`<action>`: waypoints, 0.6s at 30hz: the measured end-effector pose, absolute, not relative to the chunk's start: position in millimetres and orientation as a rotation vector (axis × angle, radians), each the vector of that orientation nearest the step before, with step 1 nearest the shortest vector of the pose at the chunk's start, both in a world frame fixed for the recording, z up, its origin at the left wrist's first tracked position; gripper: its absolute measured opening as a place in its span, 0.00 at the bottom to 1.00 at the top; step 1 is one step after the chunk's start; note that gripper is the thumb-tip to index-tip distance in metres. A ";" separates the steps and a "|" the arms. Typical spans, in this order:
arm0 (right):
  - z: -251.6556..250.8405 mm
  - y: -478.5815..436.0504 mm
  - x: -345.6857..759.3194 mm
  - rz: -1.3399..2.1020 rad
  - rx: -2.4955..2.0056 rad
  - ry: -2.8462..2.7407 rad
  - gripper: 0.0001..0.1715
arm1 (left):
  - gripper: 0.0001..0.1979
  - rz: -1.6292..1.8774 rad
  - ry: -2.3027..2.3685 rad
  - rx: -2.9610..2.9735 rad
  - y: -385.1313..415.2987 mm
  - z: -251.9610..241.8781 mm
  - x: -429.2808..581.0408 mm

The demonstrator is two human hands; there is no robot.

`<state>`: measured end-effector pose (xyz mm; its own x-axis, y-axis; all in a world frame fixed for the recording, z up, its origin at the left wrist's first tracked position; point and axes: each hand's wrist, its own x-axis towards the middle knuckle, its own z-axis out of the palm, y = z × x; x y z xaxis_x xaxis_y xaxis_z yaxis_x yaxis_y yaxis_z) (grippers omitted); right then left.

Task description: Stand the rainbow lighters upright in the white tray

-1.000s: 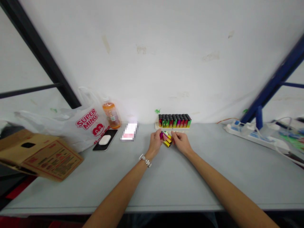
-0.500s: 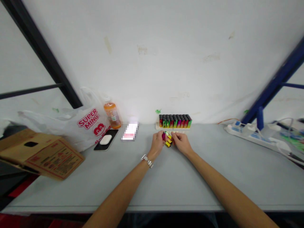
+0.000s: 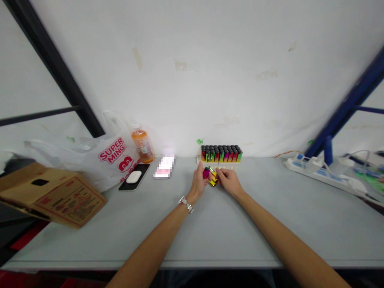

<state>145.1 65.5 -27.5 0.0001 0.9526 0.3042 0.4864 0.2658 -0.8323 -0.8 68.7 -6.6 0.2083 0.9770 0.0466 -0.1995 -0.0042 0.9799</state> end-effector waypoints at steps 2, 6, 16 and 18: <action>-27.7 65.7 145.2 0.644 -1.355 -1.631 0.32 | 0.36 1.177 0.911 1.187 68.6 -6.9 -0.7; -28.6 66.7 145.6 0.642 -1.358 -1.638 0.33 | 0.32 1.207 0.948 1.215 68.4 -7.2 -0.1; -31.4 68.1 146.2 0.654 -1.353 -1.641 0.33 | 0.24 1.200 0.992 1.224 72.1 -8.0 2.1; -31.7 68.4 146.1 0.659 -1.359 -1.640 0.32 | 0.22 1.188 0.987 1.234 71.5 -7.4 2.1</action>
